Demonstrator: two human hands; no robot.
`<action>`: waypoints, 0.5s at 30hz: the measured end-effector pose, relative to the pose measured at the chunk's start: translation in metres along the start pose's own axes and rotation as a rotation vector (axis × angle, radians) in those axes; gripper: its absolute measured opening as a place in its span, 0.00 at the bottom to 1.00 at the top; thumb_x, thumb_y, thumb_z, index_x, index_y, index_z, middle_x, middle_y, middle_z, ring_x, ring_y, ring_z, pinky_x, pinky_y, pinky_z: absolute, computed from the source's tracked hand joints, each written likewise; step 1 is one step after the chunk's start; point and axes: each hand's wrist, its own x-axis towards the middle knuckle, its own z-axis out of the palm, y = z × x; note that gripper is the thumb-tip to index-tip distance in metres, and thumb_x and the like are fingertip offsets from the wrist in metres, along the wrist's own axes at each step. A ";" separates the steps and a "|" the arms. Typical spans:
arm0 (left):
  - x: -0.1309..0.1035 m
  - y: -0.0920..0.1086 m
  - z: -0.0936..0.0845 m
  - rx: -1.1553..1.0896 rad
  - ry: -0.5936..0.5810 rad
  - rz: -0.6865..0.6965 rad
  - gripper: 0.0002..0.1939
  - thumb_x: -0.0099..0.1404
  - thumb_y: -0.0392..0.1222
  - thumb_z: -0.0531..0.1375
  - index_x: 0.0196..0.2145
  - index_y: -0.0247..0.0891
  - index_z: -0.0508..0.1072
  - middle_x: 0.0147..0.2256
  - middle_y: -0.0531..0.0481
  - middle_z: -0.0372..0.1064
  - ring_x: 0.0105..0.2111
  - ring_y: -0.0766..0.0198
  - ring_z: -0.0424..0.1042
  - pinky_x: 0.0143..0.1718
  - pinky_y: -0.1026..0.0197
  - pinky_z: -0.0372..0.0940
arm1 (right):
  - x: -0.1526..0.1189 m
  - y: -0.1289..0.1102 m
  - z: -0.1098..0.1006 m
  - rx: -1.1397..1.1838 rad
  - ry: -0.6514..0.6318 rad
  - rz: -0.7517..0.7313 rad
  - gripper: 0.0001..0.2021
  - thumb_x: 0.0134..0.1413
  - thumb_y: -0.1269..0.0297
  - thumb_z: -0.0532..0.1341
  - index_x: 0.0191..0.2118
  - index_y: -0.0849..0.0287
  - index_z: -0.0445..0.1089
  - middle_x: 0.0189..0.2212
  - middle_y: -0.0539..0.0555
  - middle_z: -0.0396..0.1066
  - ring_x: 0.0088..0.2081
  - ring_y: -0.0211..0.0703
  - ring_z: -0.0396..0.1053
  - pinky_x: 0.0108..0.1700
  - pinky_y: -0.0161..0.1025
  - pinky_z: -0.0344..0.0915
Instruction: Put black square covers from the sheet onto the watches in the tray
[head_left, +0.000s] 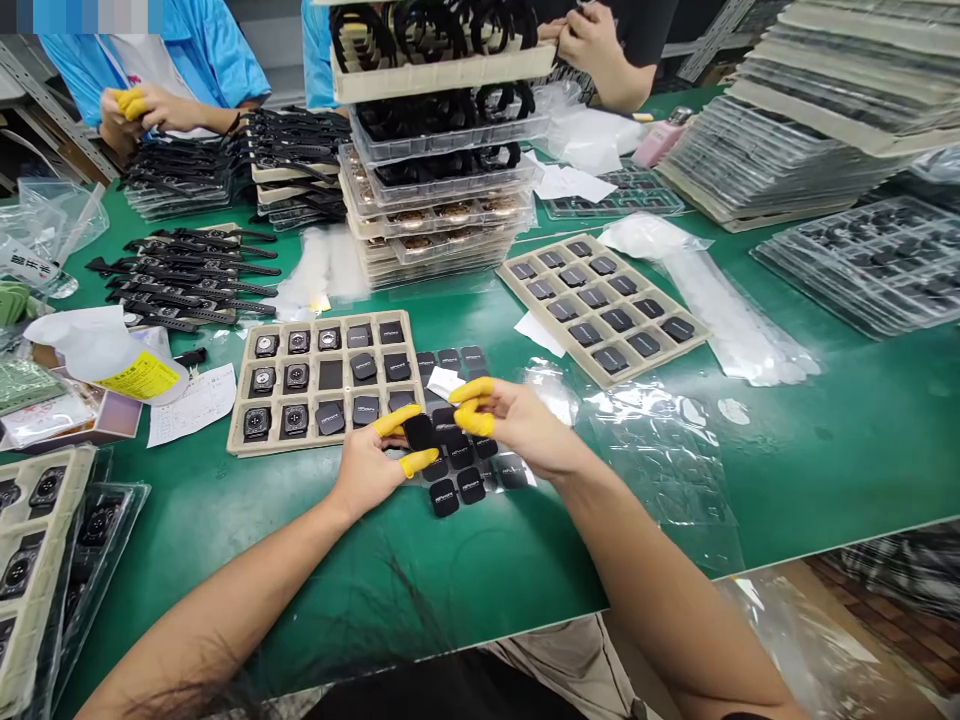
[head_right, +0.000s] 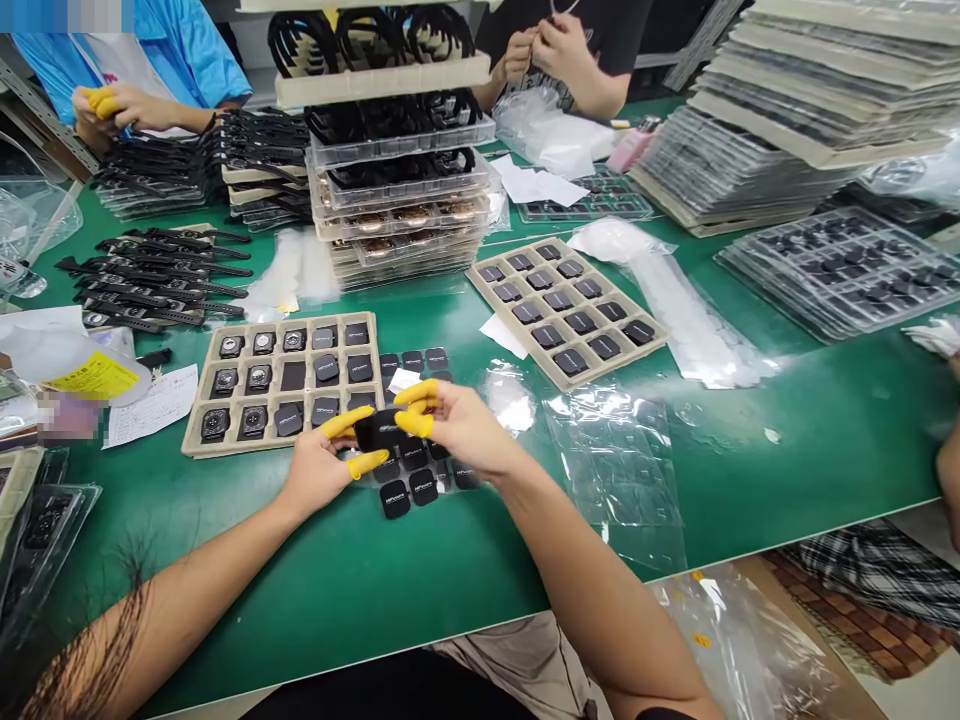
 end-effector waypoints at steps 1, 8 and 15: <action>0.000 -0.001 0.000 0.016 -0.004 0.016 0.31 0.50 0.42 0.75 0.53 0.39 0.79 0.41 0.47 0.81 0.38 0.57 0.80 0.49 0.52 0.76 | -0.001 0.002 0.008 0.012 -0.029 0.039 0.19 0.39 0.53 0.76 0.36 0.57 0.76 0.32 0.52 0.76 0.35 0.41 0.72 0.43 0.44 0.72; 0.001 -0.003 0.000 0.130 -0.034 0.098 0.30 0.51 0.38 0.73 0.53 0.39 0.78 0.43 0.47 0.82 0.39 0.57 0.81 0.48 0.53 0.77 | 0.004 0.013 0.029 0.133 -0.031 0.200 0.17 0.32 0.58 0.78 0.30 0.58 0.76 0.30 0.50 0.75 0.33 0.41 0.73 0.38 0.42 0.74; -0.001 0.000 0.000 0.222 -0.034 0.147 0.30 0.52 0.37 0.71 0.54 0.39 0.78 0.45 0.46 0.81 0.40 0.56 0.81 0.47 0.55 0.77 | 0.005 0.019 0.037 0.146 0.021 0.222 0.17 0.31 0.60 0.79 0.29 0.58 0.76 0.29 0.51 0.75 0.33 0.41 0.74 0.35 0.40 0.76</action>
